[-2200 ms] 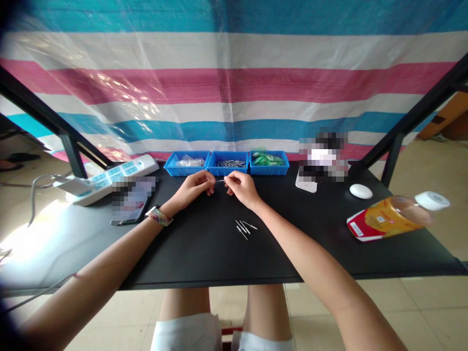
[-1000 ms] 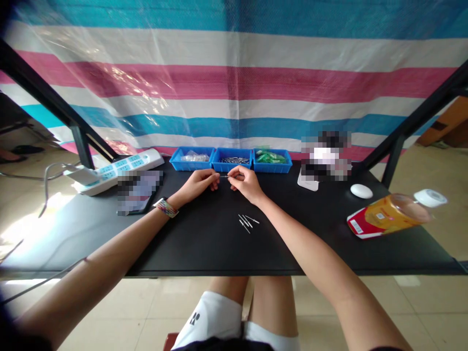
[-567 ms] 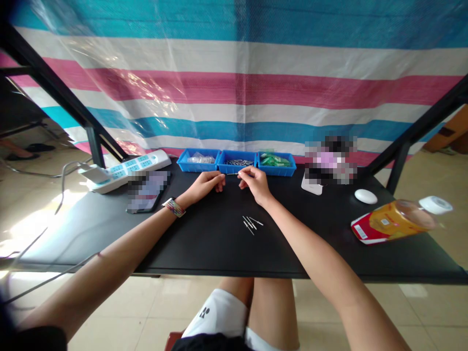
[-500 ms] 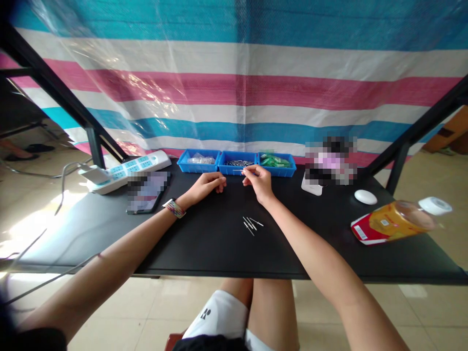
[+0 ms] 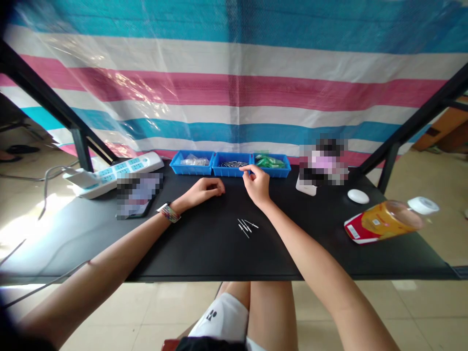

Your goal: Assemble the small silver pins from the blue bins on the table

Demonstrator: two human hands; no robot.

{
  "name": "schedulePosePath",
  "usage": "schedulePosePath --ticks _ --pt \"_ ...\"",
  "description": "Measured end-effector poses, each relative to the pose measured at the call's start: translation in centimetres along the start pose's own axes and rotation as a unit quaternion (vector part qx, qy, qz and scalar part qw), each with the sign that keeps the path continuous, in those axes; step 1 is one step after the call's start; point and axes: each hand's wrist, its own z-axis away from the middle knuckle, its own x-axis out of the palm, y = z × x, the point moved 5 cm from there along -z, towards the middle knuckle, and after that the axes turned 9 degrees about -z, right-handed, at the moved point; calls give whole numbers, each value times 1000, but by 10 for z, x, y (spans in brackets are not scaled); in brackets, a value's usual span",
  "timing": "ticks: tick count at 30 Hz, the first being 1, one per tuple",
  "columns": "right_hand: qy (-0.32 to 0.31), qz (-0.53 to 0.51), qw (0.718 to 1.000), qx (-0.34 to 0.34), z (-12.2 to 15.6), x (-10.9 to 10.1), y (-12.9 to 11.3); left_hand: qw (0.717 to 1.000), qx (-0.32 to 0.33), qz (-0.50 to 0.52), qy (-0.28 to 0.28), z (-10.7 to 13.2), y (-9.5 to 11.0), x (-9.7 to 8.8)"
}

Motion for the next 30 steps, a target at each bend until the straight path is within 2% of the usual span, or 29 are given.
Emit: schedulePosePath --ticks 6,8,10,12,14,16,17,21,24,27,30 --pt "-70 10 997 -26 8 14 -6 1000 5 -5 -2 0 -2 -2" --pt "-94 0 996 -7 6 15 -10 1000 8 -7 -2 0 -2 -2" --pt "-155 -10 987 34 3 15 -17 1000 12 -7 -2 0 -2 -2" --pt "-276 -4 958 79 3 15 -29 1000 14 -3 -2 1 -1 -2" --pt "-418 37 901 114 12 10 -44 1000 14 2 -1 1 0 -2" --pt "-506 92 845 149 25 -2 -54 1000 12 3 2 1 0 -3" --pt "-523 119 827 165 32 -10 -57 1000 11 2 3 1 -1 -3" --pt "-489 208 829 176 56 -41 -59 1000 6 -8 0 2 -3 -4" --pt "-436 287 836 166 70 -56 -55 1000 3 -13 -4 2 -3 -4" --pt "-400 311 848 154 74 -62 -52 1000 4 -23 -5 1 -3 -3" --pt "-367 292 873 136 64 -59 -47 999 2 -38 -6 0 -4 -3"
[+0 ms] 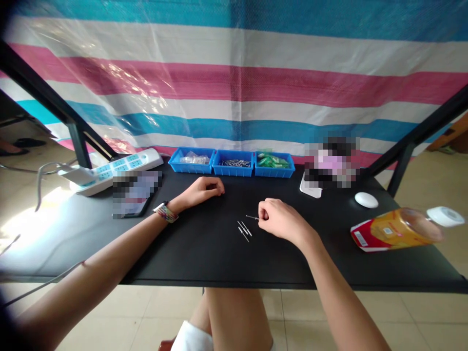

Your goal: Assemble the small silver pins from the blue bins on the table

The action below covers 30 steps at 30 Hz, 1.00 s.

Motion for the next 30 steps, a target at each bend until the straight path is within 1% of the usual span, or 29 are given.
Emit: schedulePosePath --ticks 2,4,7,9,11,13,15,17,20,22,26,30 --pt "40 -41 998 -21 -14 -2 -3 1000 -2 5 0 0 0 0" --pt "73 -112 990 -51 -31 -1 -11 1000 -6 22 4 0 1 -1" --pt "56 -202 974 -81 -61 13 -25 999 -18 41 9 -1 3 -2" --pt "43 -236 967 -89 -81 23 -31 998 -23 53 9 -1 4 -3" --pt "32 -280 955 -89 -96 30 -31 997 -23 68 8 -1 5 -3" --pt "29 -317 945 -80 -106 36 -26 996 -24 82 13 -1 5 -4" --pt "25 -356 931 -73 -110 39 -18 995 -28 96 23 -1 5 -6" --pt "21 -377 922 -84 -111 42 -12 993 -34 105 30 0 5 -7" --pt "17 -377 920 -103 -109 44 -8 992 -37 118 37 1 6 -7" --pt "14 -382 918 -100 -109 46 -6 991 -36 125 39 2 6 -7" --pt "11 -396 913 -99 -110 46 -4 995 -30 97 26 3 7 -4" --pt "20 -414 904 -106 -111 45 -3 995 -26 87 31 4 9 -3"
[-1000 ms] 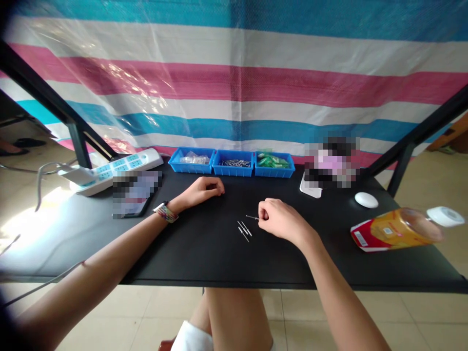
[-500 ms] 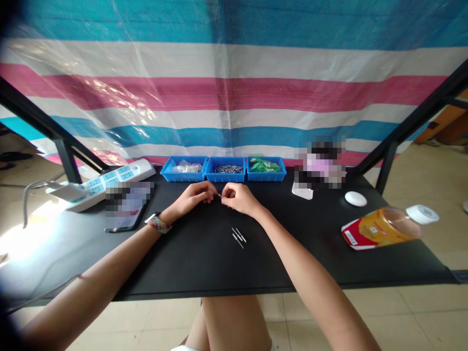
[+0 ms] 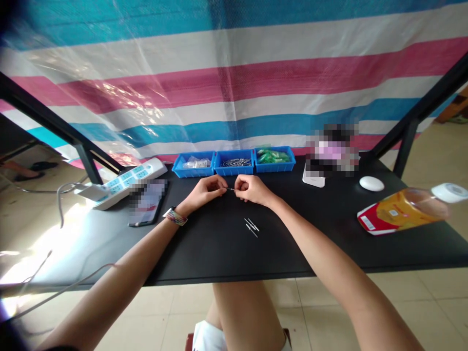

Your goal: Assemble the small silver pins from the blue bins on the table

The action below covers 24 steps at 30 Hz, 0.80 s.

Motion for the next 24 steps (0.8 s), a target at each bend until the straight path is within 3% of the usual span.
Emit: schedulePosePath --ticks 16,24 --pt "43 -65 997 -19 -2 -7 -3 999 16 -13 27 -4 -11 3" --pt "52 -70 995 -45 -4 -9 -1 999 -4 -44 29 -12 1 3"
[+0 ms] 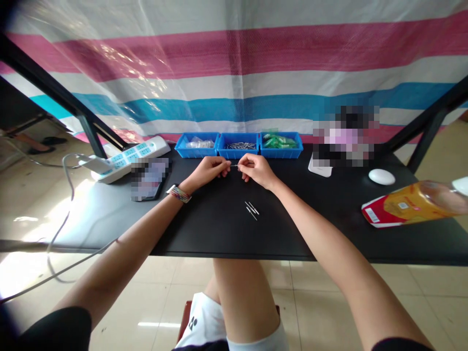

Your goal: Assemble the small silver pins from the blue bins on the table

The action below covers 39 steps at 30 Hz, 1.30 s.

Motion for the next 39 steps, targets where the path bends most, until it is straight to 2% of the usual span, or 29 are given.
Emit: schedulePosePath --ticks 2,4,7,8,12,16,19,22,26,29,34,39 --pt "5 -7 1000 0 -1 -2 0 1000 -7 -9 -2 -5 3 3" --pt "17 -22 1000 7 -3 -5 0 999 -2 -24 26 -11 8 7" --pt "58 -81 995 26 -6 -13 1 981 41 -90 169 -22 24 8" --pt "73 -109 991 32 -8 -16 1 972 63 -114 197 -25 31 11" --pt "106 -199 973 54 -11 -24 0 938 145 -195 247 -43 61 21" --pt "118 -226 964 78 -12 -28 -3 926 197 -229 229 -66 76 19" --pt "111 -247 959 81 -13 -31 -6 938 200 -217 182 -82 75 12" --pt "101 -266 955 83 -15 -32 -7 948 204 -197 144 -86 73 4" --pt "103 -259 957 82 -15 -28 -3 950 210 -207 101 -68 71 -1" --pt "93 -220 969 65 -14 -22 0 951 202 -216 89 -48 64 -1" --pt "65 -156 985 24 -12 -17 3 967 137 -179 119 -25 31 2" --pt "70 -113 991 2 -12 -22 5 989 73 -84 102 -21 4 11"
